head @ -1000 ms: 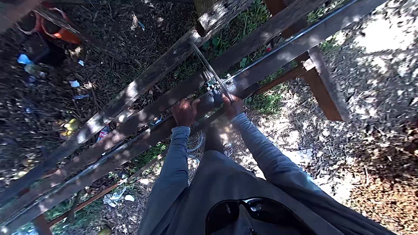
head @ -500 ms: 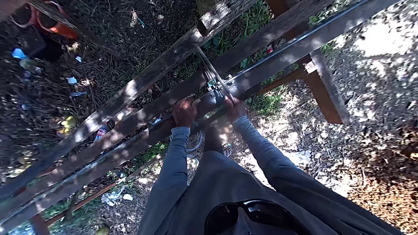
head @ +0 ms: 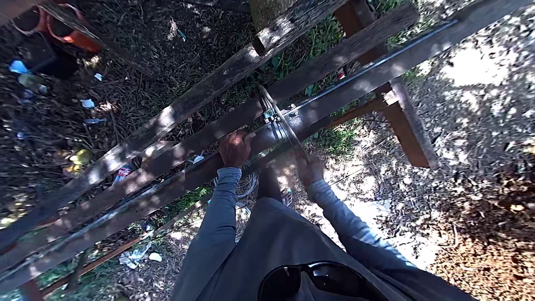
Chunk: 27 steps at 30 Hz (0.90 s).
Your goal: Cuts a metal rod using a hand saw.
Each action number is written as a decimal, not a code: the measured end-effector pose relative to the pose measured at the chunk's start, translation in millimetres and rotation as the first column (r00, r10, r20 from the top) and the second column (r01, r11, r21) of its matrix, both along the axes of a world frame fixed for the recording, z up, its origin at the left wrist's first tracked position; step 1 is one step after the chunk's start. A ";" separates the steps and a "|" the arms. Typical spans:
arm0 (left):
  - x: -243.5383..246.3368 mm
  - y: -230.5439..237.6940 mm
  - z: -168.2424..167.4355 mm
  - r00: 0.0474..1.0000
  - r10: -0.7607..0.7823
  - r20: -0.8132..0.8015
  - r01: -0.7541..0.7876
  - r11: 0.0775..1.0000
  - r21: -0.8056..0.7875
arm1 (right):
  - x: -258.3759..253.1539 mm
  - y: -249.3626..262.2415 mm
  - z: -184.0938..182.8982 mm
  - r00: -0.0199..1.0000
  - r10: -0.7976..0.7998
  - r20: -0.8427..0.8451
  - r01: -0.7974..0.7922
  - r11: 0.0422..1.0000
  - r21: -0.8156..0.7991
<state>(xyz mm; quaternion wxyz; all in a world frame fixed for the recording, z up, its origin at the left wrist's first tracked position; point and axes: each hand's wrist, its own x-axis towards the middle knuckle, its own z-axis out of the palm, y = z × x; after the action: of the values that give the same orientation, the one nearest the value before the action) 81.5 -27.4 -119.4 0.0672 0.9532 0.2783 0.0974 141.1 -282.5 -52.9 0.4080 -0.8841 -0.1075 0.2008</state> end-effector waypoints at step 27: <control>-5.1 0.8 -5.2 1.000 -0.015 0.020 0.013 0.998 0.057 | -25.4 -36.1 -41.0 0.997 -0.041 0.057 0.033 0.990 0.140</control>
<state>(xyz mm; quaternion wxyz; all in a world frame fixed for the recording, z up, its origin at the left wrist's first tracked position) 76.4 -26.6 -124.6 0.0436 0.9556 0.2681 0.1145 115.7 -318.5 -94.0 0.4690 -0.8610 -0.1169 0.1585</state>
